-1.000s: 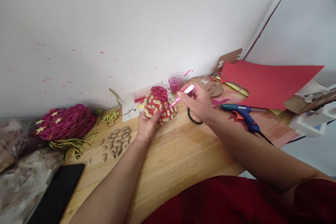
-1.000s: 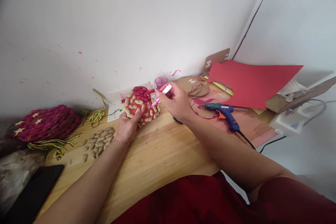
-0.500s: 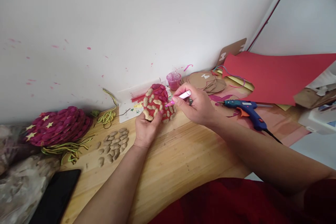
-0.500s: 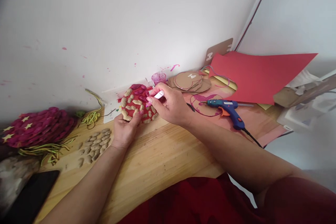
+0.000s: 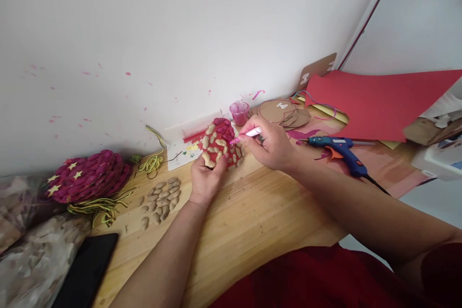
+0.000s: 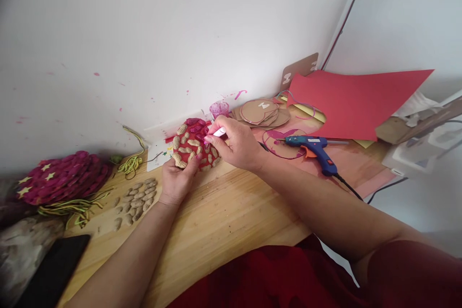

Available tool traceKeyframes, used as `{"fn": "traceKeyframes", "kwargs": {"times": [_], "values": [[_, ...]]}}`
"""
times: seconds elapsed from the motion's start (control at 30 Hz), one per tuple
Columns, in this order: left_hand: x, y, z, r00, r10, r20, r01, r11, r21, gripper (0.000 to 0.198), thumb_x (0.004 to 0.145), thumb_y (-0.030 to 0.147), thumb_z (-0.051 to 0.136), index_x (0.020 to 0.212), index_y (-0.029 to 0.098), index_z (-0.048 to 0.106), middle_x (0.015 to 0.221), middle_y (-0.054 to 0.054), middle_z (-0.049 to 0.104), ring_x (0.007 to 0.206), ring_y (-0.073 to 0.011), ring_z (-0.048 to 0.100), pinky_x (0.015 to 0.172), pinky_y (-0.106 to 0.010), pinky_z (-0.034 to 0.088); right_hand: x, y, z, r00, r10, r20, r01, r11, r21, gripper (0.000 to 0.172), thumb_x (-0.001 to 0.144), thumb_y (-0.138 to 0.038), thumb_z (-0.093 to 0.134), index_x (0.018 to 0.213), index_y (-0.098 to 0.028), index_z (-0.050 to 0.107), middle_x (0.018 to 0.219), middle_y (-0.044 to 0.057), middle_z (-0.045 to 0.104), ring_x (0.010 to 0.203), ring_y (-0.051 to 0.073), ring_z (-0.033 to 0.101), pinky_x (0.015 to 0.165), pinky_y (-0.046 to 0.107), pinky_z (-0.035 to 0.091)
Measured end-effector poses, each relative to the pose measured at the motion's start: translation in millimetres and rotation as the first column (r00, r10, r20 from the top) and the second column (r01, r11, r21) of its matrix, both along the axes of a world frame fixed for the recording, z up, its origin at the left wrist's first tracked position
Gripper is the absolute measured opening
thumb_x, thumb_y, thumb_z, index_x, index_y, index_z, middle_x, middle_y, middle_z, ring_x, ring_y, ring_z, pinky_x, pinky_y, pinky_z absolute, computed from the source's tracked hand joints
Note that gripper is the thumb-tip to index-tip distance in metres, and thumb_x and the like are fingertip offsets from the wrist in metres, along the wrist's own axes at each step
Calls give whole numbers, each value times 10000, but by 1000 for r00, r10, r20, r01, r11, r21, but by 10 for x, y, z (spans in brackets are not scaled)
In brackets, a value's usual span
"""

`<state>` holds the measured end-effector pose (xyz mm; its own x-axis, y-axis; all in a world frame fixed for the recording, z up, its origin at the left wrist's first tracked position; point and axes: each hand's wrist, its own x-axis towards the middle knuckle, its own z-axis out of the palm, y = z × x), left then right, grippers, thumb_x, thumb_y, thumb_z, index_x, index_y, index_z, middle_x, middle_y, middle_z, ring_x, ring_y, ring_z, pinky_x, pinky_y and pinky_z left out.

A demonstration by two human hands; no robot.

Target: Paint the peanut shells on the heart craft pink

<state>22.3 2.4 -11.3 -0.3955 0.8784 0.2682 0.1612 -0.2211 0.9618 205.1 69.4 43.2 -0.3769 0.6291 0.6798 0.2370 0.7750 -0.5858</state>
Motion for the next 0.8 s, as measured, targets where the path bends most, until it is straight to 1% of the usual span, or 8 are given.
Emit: {"fn": "traceKeyframes", "kwargs": {"times": [0.1, 0.2, 0.3, 0.4, 0.5, 0.63, 0.8], "values": [[-7, 4, -12, 1000, 5, -17, -5, 1000, 12, 188, 705, 332, 850, 787, 184, 767, 812, -49, 762, 734, -178, 653, 768, -284, 543, -15, -16, -6, 999, 33, 4, -32, 998, -46, 120, 933, -294, 631, 856, -231, 563, 716, -21, 663, 604, 130, 543, 629, 286, 410], [-13, 12, -6, 1000, 0, 14, 0, 1000, 2, 226, 714, 340, 841, 857, 176, 780, 865, -57, 781, 777, -189, 686, 808, -298, 554, -29, -20, -16, 998, 64, -8, -64, 996, -67, 123, 937, -277, 640, 855, -230, 562, 680, -37, 651, 594, 124, 542, 625, 275, 403], [-22, 25, -1, 999, 3, 34, -2, 999, -33, 286, 692, 358, 846, 890, 162, 782, 924, -69, 796, 822, -202, 709, 847, -314, 561, -22, 17, -30, 1000, 25, -9, -25, 1000, 1, 117, 938, -273, 638, 850, -220, 582, 734, -16, 670, 638, 128, 564, 634, 272, 405], [-37, 45, -22, 1000, 8, 12, -7, 998, -63, 280, 684, 370, 838, 851, 155, 771, 912, -74, 799, 819, -203, 710, 840, -319, 566, 1, 78, -51, 1000, -24, -7, 24, 995, 97, 97, 927, -256, 645, 859, -207, 598, 772, 3, 683, 662, 131, 575, 633, 272, 406], [-55, 61, -59, 1000, 1, 31, 2, 996, -86, 291, 701, 378, 824, 882, 156, 773, 950, -80, 805, 848, -207, 716, 862, -333, 570, 21, 119, -73, 999, -46, -20, 48, 987, 152, 83, 922, -243, 652, 870, -201, 603, 790, 8, 692, 668, 130, 578, 632, 274, 407], [-68, 63, -91, 999, -21, 45, 25, 995, -95, 307, 723, 379, 820, 932, 159, 778, 1000, -87, 807, 891, -221, 728, 892, -356, 573, 29, 128, -96, 999, -23, -45, 29, 992, 125, 105, 934, -278, 643, 872, -207, 599, 758, -4, 682, 641, 128, 566, 611, 276, 398], [-59, 69, -108, 997, -35, 66, 39, 998, -57, 341, 736, 371, 823, 992, 152, 772, 1050, -94, 804, 942, -223, 735, 923, -355, 571, 9, 120, -122, 999, 23, -34, -20, 996, 88, 116, 942, -286, 642, 870, -206, 601, 733, -14, 669, 627, 120, 557, 603, 268, 395]]}}
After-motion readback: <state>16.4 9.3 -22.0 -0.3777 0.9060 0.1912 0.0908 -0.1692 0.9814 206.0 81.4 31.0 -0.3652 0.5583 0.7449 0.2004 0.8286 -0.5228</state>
